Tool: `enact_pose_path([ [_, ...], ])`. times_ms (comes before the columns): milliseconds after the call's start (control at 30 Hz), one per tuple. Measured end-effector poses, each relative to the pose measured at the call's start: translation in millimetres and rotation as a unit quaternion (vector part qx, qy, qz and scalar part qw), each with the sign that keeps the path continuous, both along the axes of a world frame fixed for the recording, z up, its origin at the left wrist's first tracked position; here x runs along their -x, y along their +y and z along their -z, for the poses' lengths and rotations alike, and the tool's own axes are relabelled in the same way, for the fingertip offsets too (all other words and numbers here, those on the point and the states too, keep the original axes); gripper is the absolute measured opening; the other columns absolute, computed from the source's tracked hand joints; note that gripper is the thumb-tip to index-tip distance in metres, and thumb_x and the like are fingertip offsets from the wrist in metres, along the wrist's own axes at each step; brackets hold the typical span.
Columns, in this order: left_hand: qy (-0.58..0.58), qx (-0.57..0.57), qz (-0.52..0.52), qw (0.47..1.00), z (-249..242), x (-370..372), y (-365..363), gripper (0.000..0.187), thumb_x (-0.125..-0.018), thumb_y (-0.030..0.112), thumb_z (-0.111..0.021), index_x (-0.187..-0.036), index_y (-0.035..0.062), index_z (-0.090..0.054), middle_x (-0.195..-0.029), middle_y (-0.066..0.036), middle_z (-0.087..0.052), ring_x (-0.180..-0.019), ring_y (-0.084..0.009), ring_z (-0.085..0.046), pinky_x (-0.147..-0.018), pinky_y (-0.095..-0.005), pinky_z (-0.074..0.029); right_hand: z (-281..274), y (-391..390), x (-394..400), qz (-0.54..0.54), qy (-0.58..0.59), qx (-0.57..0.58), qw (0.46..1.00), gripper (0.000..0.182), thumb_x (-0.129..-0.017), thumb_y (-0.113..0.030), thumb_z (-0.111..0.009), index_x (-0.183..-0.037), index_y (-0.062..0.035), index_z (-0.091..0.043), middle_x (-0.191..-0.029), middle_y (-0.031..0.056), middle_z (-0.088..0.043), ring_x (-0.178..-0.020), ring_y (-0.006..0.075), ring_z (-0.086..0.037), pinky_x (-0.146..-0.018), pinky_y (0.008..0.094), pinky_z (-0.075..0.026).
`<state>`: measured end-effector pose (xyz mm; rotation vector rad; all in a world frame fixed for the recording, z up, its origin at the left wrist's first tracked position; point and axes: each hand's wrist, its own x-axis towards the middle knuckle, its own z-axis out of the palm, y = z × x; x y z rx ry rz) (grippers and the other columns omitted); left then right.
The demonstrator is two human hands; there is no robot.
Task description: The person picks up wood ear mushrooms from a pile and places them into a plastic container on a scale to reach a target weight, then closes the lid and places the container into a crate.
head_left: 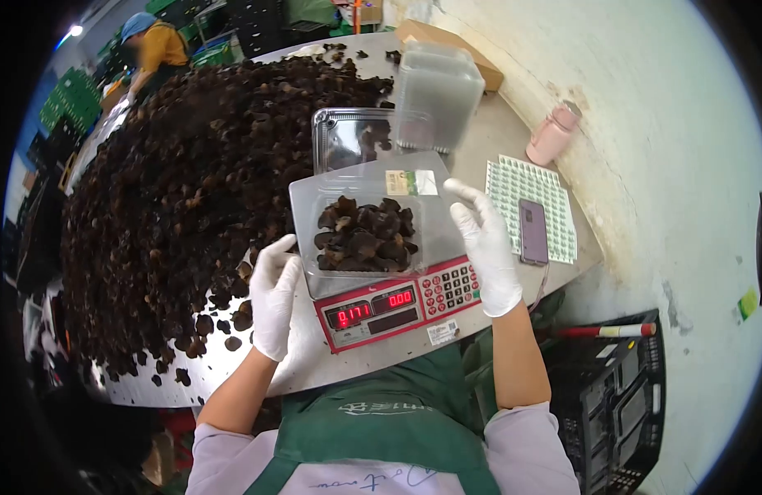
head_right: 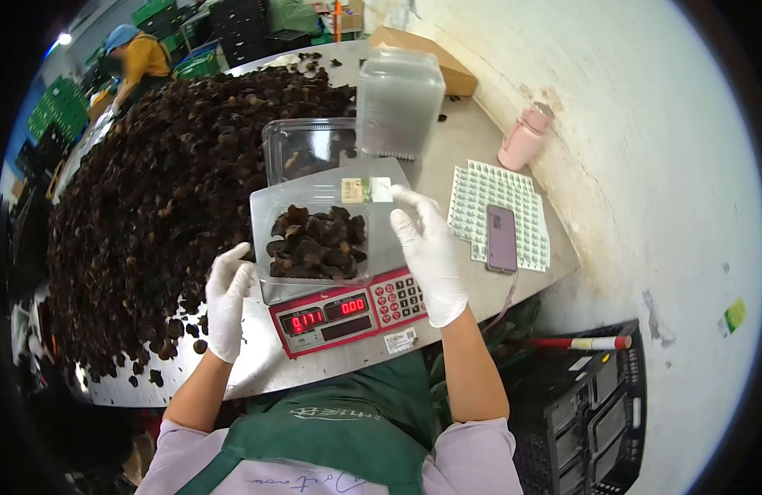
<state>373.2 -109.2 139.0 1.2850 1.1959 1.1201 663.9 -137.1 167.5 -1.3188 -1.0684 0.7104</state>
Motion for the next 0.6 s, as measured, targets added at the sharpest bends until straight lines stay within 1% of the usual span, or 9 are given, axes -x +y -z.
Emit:
enact_pose_path([
  [33,0.023,-0.035,-0.009,0.999,3,1,1,0.031,-0.102,0.017,-0.058,-0.131,0.0042,-0.059,-0.100,0.003,-0.062,-0.089,-0.0064,-0.052,-0.082,-0.0237,-0.043,6,-3,-2,0.008,-0.113,-0.005,0.994,0.019,-0.098,-0.021,-0.063,-0.108,-0.0095,-0.074,-0.127,0.0099,-0.063,-0.121,0.0250,-0.055,-0.107,0.0364,-0.039],
  [100,0.055,-0.101,-0.019,0.993,2,-3,4,0.027,-0.100,0.010,-0.059,-0.126,0.0054,-0.063,-0.100,0.002,-0.060,-0.087,-0.0077,-0.053,-0.082,-0.0256,-0.045,12,-7,5,0.031,-0.297,-0.009,0.954,0.011,-0.091,-0.019,-0.068,-0.099,-0.0158,-0.075,-0.119,0.0141,-0.063,-0.118,0.0340,-0.053,-0.104,0.0431,-0.041],
  [200,0.185,-0.227,0.018,0.956,-11,-12,7,0.022,-0.096,0.003,-0.062,-0.116,0.0066,-0.068,-0.114,-0.002,-0.060,-0.093,-0.0091,-0.055,-0.083,-0.0258,-0.046,30,-4,20,-0.010,-0.409,-0.002,0.912,0.028,-0.083,-0.030,-0.075,-0.107,-0.0156,-0.073,-0.134,0.0175,-0.056,-0.132,0.0396,-0.044,-0.110,0.0490,-0.035],
  [233,0.200,-0.239,0.027,0.950,-18,-21,6,0.022,-0.092,0.003,-0.065,-0.112,0.0079,-0.070,-0.122,-0.007,-0.058,-0.103,-0.0150,-0.056,-0.092,-0.0292,-0.046,33,-4,27,-0.018,-0.427,0.038,0.904,0.038,-0.081,-0.034,-0.076,-0.114,-0.0157,-0.070,-0.142,0.0204,-0.049,-0.139,0.0432,-0.035,-0.115,0.0516,-0.029],
  [267,0.265,-0.308,0.029,0.913,-18,-27,8,0.027,-0.088,0.004,-0.068,-0.114,0.0101,-0.071,-0.124,-0.010,-0.058,-0.117,-0.0231,-0.053,-0.101,-0.0353,-0.043,33,-4,32,-0.030,-0.439,0.069,0.895,0.036,-0.081,-0.033,-0.077,-0.111,-0.0143,-0.069,-0.146,0.0222,-0.044,-0.142,0.0444,-0.030,-0.117,0.0529,-0.024],
  [333,0.286,-0.320,0.057,0.902,-24,-43,7,0.033,-0.085,0.004,-0.070,-0.117,0.0117,-0.071,-0.128,-0.012,-0.057,-0.125,-0.0291,-0.048,-0.107,-0.0400,-0.038,33,-4,35,-0.017,-0.429,0.057,0.901,0.030,-0.079,-0.030,-0.078,-0.103,-0.0129,-0.069,-0.146,0.0213,-0.044,-0.142,0.0444,-0.029,-0.116,0.0542,-0.023],
  [433,0.307,-0.356,0.064,0.880,-23,-58,8,0.040,-0.081,0.006,-0.074,-0.120,0.0137,-0.070,-0.130,-0.012,-0.057,-0.125,-0.0313,-0.047,-0.108,-0.0418,-0.037,33,-1,36,0.029,-0.382,-0.017,0.923,0.026,-0.078,-0.027,-0.078,-0.097,-0.0130,-0.068,-0.143,0.0206,-0.047,-0.142,0.0448,-0.030,-0.115,0.0556,-0.023],
  [533,0.350,-0.401,0.062,0.844,-27,-70,9,0.044,-0.080,0.012,-0.077,-0.122,0.0186,-0.068,-0.129,-0.010,-0.058,-0.128,-0.0362,-0.046,-0.107,-0.0467,-0.037,22,-4,34,0.040,-0.391,-0.031,0.919,0.025,-0.077,-0.024,-0.078,-0.098,-0.0138,-0.069,-0.141,0.0203,-0.049,-0.142,0.0446,-0.030,-0.114,0.0568,-0.024],
  [600,0.373,-0.423,0.049,0.824,-22,-75,17,0.043,-0.081,0.014,-0.076,-0.123,0.0185,-0.067,-0.129,-0.010,-0.059,-0.129,-0.0366,-0.046,-0.106,-0.0483,-0.036,24,-4,35,0.045,-0.412,-0.020,0.910,0.027,-0.079,-0.029,-0.078,-0.098,-0.0129,-0.069,-0.140,0.0196,-0.050,-0.141,0.0440,-0.032,-0.114,0.0602,-0.023],
])
